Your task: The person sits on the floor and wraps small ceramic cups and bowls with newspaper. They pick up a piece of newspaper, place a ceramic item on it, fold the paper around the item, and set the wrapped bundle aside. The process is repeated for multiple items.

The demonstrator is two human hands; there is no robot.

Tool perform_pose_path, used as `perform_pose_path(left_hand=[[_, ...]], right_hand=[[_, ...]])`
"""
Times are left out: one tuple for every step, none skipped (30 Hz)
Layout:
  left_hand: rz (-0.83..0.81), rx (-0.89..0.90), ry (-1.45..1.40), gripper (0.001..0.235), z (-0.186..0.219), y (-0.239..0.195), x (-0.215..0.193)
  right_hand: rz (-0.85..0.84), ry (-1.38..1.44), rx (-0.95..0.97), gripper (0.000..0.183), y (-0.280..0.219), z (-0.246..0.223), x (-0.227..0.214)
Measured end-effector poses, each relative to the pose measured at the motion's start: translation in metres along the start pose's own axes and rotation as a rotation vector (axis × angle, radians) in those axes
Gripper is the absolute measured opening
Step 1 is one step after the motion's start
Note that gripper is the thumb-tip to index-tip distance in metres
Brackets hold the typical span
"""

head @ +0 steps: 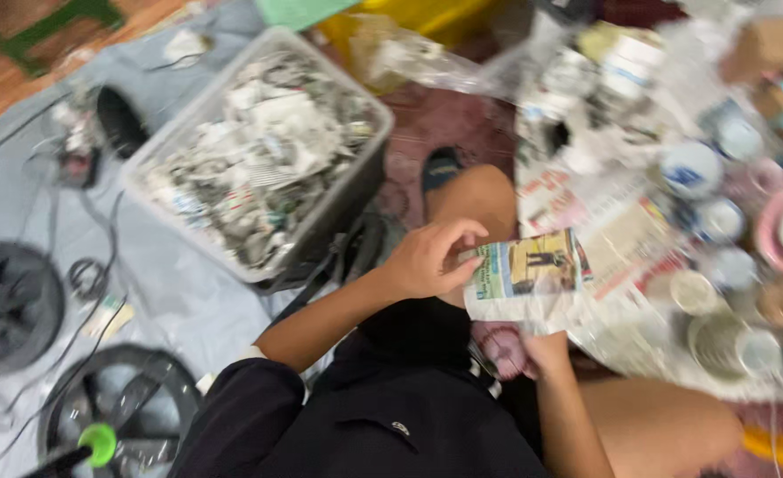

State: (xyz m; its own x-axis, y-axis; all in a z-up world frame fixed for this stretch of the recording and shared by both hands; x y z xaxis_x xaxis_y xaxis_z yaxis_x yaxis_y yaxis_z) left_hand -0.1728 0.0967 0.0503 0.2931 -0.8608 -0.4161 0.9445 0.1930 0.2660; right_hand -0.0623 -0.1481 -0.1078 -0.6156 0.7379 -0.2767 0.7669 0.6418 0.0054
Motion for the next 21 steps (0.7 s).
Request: perform_pose_path(left_hand=[[-0.052,0.139,0.063,0.041,0.017,0.008,0.012],[-0.111,0.281,0.115,0.048,0.03,0.014,0.025],[-0.165,0.427,0.163,0.054,0.042,0.017,0.04],[-0.233,0.447,0.149,0.065,0.046,0.021,0.059],[-0.3,0.468,0.135,0.077,0.05,0.025,0.078],[-0.361,0.488,0.122,0.089,0.052,0.029,0.097],[-0.41,0.459,0.085,0.09,0.049,0.038,0.113],[-0.454,0.429,0.05,0.092,0.042,0.049,0.129],[-0.5,0.399,0.017,0.093,0.036,0.055,0.147],[-0.503,0.393,0.012,0.094,0.028,0.058,0.157],[-0.506,0.386,0.007,0.094,0.019,0.061,0.166],[-0.512,0.367,0.002,0.095,0.007,0.057,0.174],[-0.493,0.307,-0.014,0.089,-0.008,0.056,0.18],[-0.474,0.242,-0.029,0.084,-0.024,0.053,0.187],[-0.454,0.177,-0.042,0.079,-0.038,0.049,0.19],[-0.412,0.186,-0.072,0.073,-0.045,0.046,0.188],[-0.371,0.194,-0.103,0.067,-0.049,0.044,0.183],[-0.328,0.197,-0.136,0.062,-0.051,0.04,0.179],[-0.289,0.256,-0.092,0.064,-0.049,0.039,0.172],[-0.244,0.314,-0.052,0.066,-0.047,0.04,0.163],[-0.199,0.372,-0.012,0.068,-0.046,0.042,0.156]], right_hand=[[0.01,-0.001,0.007,0.026,-0.007,-0.012,-0.021],[0.031,-0.029,0.026,0.026,-0.013,-0.02,-0.043],[0.067,-0.088,0.056,0.027,-0.017,-0.025,-0.065],[0.111,-0.139,0.095,0.029,-0.02,-0.027,-0.087],[0.2,-0.211,0.146,0.03,-0.025,-0.025,-0.108],[0.308,-0.281,0.206,0.028,-0.03,-0.021,-0.127],[0.416,-0.351,0.269,0.027,-0.038,-0.015,-0.141],[0.467,-0.15,0.179,0.025,-0.036,-0.008,-0.139],[0.515,0.046,0.08,0.023,-0.039,-0.003,-0.137],[0.527,-0.002,0.118,0.021,-0.043,0.002,-0.132],[0.539,-0.049,0.158,0.021,-0.048,0.005,-0.126],[0.52,-0.009,0.11,0.021,-0.05,0.004,-0.116],[0.5,0.03,0.062,0.021,-0.052,0.002,-0.106],[0.479,0.071,0.017,0.021,-0.055,0.0,-0.099],[0.442,0.045,0.006,0.02,-0.058,-0.001,-0.095],[0.405,0.02,-0.006,0.019,-0.06,-0.002,-0.091],[0.368,-0.006,-0.019,0.018,-0.061,-0.001,-0.086],[0.352,-0.032,0.017,0.017,-0.062,0.004,-0.085],[0.336,-0.058,0.052,0.017,-0.059,0.012,-0.085],[0.313,-0.087,0.088,0.016,-0.057,0.019,-0.087],[0.287,0.016,0.117,0.017,-0.054,0.028,-0.085]])
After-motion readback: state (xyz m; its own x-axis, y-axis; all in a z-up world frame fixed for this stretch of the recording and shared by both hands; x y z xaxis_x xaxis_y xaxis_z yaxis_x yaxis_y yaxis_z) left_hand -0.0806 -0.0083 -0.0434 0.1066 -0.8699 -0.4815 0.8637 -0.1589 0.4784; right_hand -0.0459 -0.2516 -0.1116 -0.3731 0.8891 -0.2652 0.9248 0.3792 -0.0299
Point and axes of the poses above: each hand's wrist, its own y-axis towards the middle knuckle, its own x-axis out of the palm, z = x × y, the point moved 7 cm from there along y, towards the middle knuckle, and after that the axes turned 5 degrees about -z, right-handed, at the moved point
